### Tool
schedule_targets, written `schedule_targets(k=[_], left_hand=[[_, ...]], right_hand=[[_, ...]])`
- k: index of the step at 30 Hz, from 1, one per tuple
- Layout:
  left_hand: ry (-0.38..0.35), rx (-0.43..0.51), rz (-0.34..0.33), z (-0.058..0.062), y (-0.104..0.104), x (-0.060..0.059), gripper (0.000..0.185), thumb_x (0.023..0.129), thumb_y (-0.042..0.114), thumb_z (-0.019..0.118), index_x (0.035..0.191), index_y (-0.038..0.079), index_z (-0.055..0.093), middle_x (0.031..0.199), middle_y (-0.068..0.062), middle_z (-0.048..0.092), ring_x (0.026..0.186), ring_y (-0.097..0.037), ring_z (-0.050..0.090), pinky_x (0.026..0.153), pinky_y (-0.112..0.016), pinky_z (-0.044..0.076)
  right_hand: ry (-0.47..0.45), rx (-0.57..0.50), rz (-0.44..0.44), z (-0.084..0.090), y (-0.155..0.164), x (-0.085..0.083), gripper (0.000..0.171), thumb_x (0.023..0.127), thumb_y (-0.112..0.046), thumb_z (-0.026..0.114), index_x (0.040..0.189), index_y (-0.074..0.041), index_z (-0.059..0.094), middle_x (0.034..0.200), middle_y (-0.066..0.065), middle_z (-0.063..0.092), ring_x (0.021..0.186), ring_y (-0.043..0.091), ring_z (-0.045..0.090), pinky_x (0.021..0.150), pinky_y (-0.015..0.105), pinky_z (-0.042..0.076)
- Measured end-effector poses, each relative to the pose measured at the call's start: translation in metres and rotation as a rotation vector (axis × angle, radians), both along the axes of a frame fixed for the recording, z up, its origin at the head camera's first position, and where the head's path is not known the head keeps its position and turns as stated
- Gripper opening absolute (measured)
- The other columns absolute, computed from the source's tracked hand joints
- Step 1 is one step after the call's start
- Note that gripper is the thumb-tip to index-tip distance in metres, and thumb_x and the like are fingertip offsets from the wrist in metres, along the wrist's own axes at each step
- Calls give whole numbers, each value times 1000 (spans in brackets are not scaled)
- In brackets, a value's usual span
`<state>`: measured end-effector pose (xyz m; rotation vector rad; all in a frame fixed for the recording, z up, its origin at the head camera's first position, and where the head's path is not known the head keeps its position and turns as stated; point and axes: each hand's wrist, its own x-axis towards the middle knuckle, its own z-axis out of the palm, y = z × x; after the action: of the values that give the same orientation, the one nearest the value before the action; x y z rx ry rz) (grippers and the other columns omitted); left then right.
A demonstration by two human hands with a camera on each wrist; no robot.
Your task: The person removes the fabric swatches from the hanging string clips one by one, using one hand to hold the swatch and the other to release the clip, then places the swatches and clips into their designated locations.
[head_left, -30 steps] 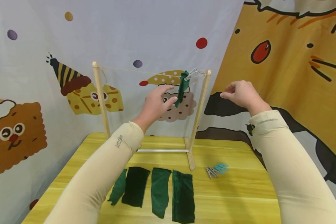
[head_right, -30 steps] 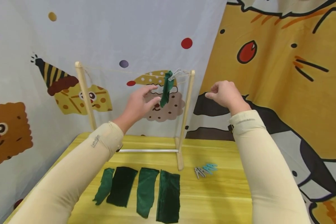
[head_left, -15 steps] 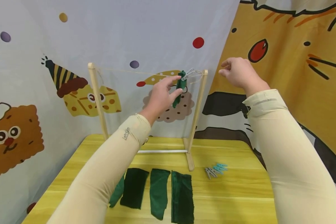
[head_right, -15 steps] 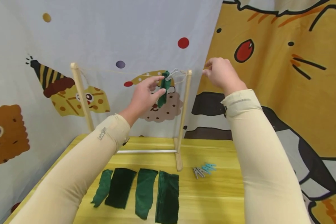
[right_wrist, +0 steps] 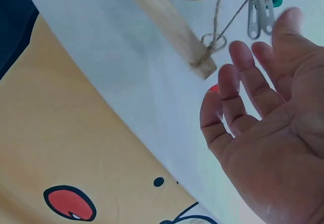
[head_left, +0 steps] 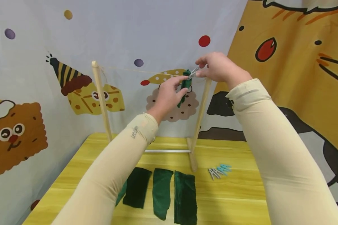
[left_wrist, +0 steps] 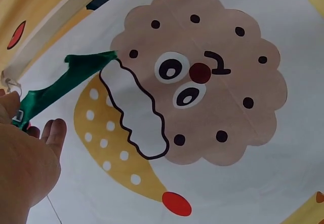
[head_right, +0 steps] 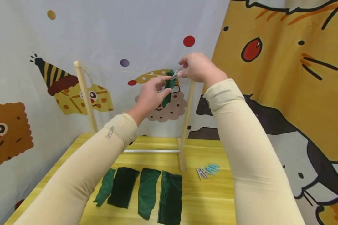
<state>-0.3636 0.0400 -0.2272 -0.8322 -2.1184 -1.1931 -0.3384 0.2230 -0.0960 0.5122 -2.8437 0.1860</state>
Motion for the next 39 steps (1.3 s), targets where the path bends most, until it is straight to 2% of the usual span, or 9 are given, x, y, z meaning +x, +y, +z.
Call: schedule_targets(k=[6,12,15,18,21,24,27,30,39], left_hand=[[9,-7,23,-1,4,0,44,94,22,68,137,23,60,137,-3,60,119,-18,61,99,-35,54],[-29,1,59,0,11,-3,42,96,19,66,137,26,60,137,0,60,118,-12,60,93,-27,53],[-51,26,81,2,13,-4,40,98,16,63,135,29,61,134,2,62,90,-13,63,75,-25,53],[-64,55,105,4,14,-5,37,99,17,60,134,30,62,117,-1,69,59,-16,51,56,-26,45],[-71,78,113,5,14,-6,35,100,20,59,134,30,62,99,-3,72,46,-19,42,49,-27,40],[-54,93,111,7,15,-7,33,100,21,59,133,27,63,95,-4,74,52,-16,50,52,-25,43],[-26,109,112,9,15,-6,32,100,18,60,130,23,66,104,-5,74,70,-13,63,62,-24,50],[-15,117,114,11,16,-6,30,99,14,60,128,21,67,109,-6,73,85,-12,66,70,-24,53],[-71,86,138,11,15,-3,31,100,13,58,126,26,68,132,1,63,76,-14,57,63,-24,46]], right_hand=[[15,12,-22,-3,-5,-1,43,98,-20,62,138,-5,58,129,17,63,112,32,57,101,47,51],[19,4,-33,-8,-7,-2,41,98,-19,62,136,-3,58,126,17,65,109,31,60,100,45,52],[24,18,-38,-9,-9,-3,43,99,-20,61,138,-4,57,128,17,64,111,30,60,100,45,52],[28,14,-49,-9,-12,-3,44,99,-22,61,139,-5,56,128,16,63,110,30,59,100,46,52],[35,0,-66,-10,-14,-2,42,99,-22,61,137,-6,58,129,15,63,109,30,59,99,46,52],[40,-19,-86,-10,-15,-1,40,98,-22,62,135,-7,61,129,15,63,108,30,59,98,45,53],[48,-30,-97,-11,-16,-1,38,98,-21,63,133,-8,62,127,14,64,107,29,58,97,44,53],[59,-42,-103,-11,-16,-1,35,97,-19,64,129,-7,65,123,13,66,104,28,58,95,43,54],[106,-57,-95,-12,-18,2,24,95,-18,67,115,-6,72,113,13,70,95,27,61,89,42,56]])
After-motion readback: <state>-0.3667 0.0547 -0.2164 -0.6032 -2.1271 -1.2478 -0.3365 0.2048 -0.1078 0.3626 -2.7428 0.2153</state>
